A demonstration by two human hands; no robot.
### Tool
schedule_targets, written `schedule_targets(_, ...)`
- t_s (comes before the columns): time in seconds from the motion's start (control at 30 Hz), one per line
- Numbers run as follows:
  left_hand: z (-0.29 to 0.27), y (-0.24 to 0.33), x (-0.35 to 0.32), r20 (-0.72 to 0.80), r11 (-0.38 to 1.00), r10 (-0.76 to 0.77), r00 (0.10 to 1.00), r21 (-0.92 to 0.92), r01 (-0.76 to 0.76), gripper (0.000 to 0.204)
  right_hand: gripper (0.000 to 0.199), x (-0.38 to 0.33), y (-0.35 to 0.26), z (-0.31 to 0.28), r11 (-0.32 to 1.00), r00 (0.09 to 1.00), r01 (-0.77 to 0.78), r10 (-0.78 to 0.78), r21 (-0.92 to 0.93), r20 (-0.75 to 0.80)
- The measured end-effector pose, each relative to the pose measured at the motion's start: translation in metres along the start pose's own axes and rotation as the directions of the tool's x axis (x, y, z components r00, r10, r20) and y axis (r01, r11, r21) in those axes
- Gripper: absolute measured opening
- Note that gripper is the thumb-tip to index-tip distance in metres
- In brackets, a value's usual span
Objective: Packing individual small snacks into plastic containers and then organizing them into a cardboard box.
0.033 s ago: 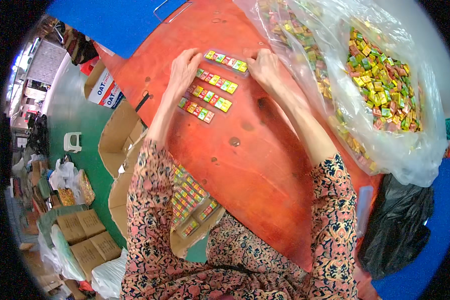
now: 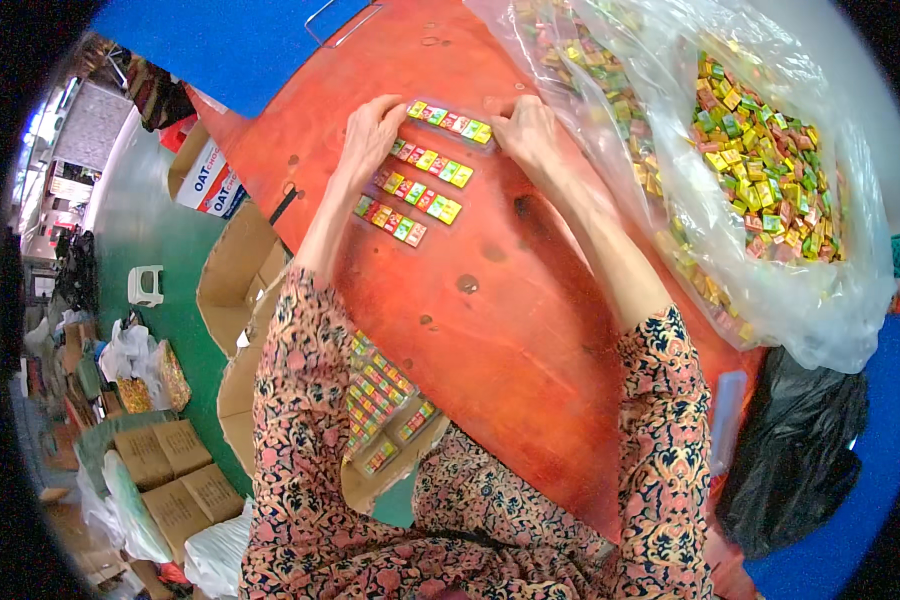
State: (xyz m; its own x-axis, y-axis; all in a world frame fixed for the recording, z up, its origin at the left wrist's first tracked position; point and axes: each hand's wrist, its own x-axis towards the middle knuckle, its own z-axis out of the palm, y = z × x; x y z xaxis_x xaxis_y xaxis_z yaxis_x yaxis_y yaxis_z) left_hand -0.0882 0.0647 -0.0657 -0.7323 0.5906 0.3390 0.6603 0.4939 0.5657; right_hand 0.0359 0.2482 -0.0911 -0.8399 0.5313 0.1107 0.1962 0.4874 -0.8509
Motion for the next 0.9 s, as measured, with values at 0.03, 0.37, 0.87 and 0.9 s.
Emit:
schedule_targets(0.03,0.007,-0.002,0.008,0.026,1.0,0.018,1.0,0.006,-0.018,0.033,0.02,0.004,-0.001,-0.002,0.983,0.987,-0.151,0.144,0.106,0.07)
schedule_targets(0.37,0.001,-0.001,0.017,0.126,0.785,-0.258,0.958,-0.551,0.284,0.031,0.023,-0.006,-0.009,-0.026,0.818,0.944,-0.32,0.232,0.477,0.236)
schedule_targets(0.87,-0.022,-0.017,-0.018,0.177,0.867,-0.36,0.916,-0.299,0.399,0.034,0.026,-0.051,-0.009,0.002,0.967,0.984,-0.145,0.119,0.21,0.134)
schedule_targets(0.9,-0.021,-0.014,-0.016,0.243,0.827,-0.369,0.897,-0.354,0.436,0.031,0.026,-0.049,-0.009,0.004,0.967,0.983,-0.151,0.125,0.206,0.135)
